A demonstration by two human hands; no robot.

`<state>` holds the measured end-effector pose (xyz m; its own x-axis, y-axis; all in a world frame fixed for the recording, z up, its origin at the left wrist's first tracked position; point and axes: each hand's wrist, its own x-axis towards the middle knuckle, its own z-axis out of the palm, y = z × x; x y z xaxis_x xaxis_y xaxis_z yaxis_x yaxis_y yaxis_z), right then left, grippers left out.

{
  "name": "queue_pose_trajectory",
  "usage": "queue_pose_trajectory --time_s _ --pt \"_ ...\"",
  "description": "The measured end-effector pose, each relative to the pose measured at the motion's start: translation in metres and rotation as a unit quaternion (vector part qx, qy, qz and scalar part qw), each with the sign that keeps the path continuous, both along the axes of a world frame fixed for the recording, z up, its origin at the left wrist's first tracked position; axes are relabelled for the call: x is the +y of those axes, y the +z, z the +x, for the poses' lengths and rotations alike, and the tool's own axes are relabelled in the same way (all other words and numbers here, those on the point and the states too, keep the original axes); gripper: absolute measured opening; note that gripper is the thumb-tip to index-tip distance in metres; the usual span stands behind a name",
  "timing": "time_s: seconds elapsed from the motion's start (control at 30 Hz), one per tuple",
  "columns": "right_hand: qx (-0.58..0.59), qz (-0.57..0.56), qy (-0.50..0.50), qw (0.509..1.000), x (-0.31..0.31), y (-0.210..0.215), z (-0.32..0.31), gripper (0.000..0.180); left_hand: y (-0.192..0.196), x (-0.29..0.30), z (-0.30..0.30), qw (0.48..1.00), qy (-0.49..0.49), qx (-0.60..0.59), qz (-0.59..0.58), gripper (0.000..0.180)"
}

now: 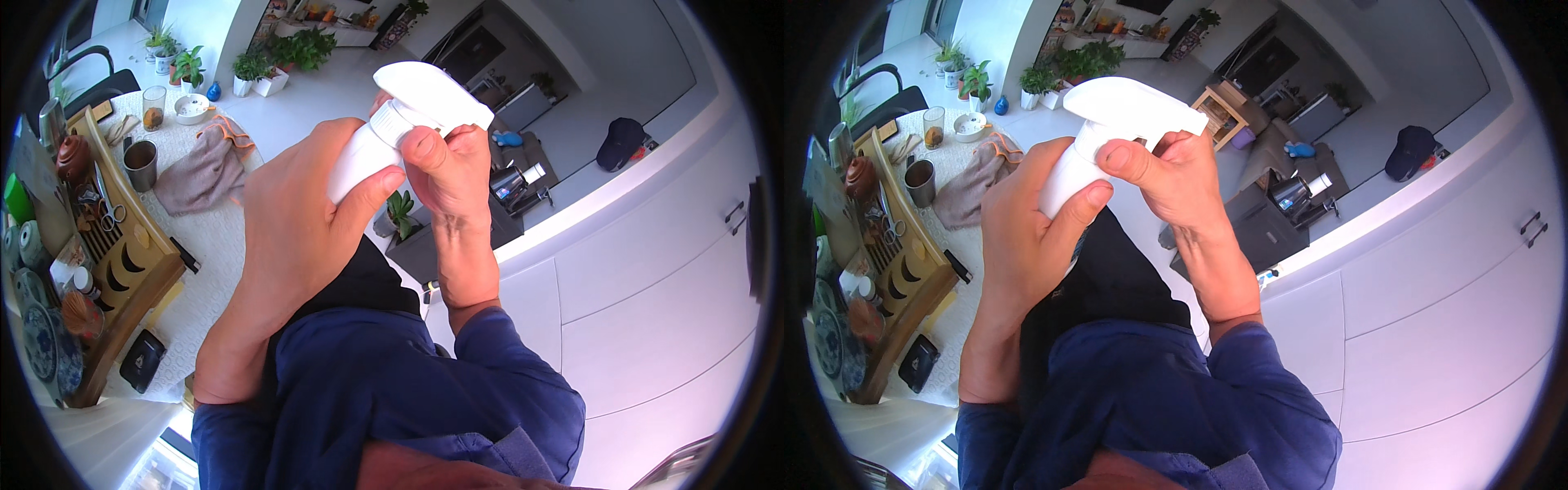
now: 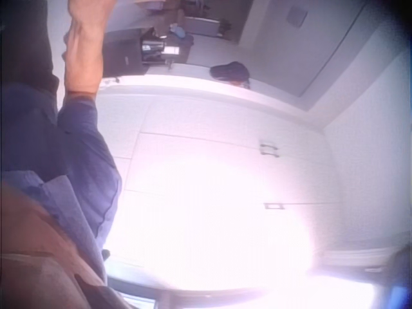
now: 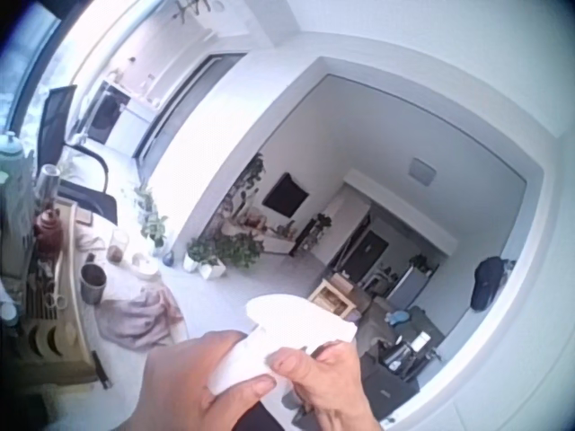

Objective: The person unscrews the spray head from a white plastic bottle and pulls out the intake tube. They then use their fingers to pry off the nozzle cap and remove the internal valve component from the spray head.

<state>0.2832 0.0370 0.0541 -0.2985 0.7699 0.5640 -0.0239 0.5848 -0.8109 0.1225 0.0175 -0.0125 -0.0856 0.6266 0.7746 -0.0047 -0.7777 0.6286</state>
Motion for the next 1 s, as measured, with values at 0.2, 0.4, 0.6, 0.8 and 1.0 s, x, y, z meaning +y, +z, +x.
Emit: queue_pose_trajectory --time_s 0.2,0.4,0.6,0.8,1.0 --pt "0.002 -0.012 0.019 1.000 0.003 -0.005 0.005 0.076 0.003 -0.005 -0.005 0.984 -0.153 -0.014 -0.092 0.033" --pt "0.035 -0.005 0.062 0.997 0.011 -0.010 0.006 0.075 0.000 -0.004 0.001 0.984 -0.157 -0.030 -0.083 0.033" --pt "-0.009 -0.019 0.023 1.000 0.007 -0.010 0.002 0.069 0.000 -0.001 -0.003 0.987 -0.140 -0.005 -0.084 0.034" --pt "0.047 -0.018 0.131 0.990 0.015 -0.012 -0.001 0.069 0.000 0.000 -0.001 0.968 -0.223 -0.049 -0.105 0.037" --pt "0.054 -0.013 0.184 0.981 0.023 -0.016 -0.001 0.071 -0.004 0.005 0.001 0.973 -0.200 -0.075 -0.083 0.040"
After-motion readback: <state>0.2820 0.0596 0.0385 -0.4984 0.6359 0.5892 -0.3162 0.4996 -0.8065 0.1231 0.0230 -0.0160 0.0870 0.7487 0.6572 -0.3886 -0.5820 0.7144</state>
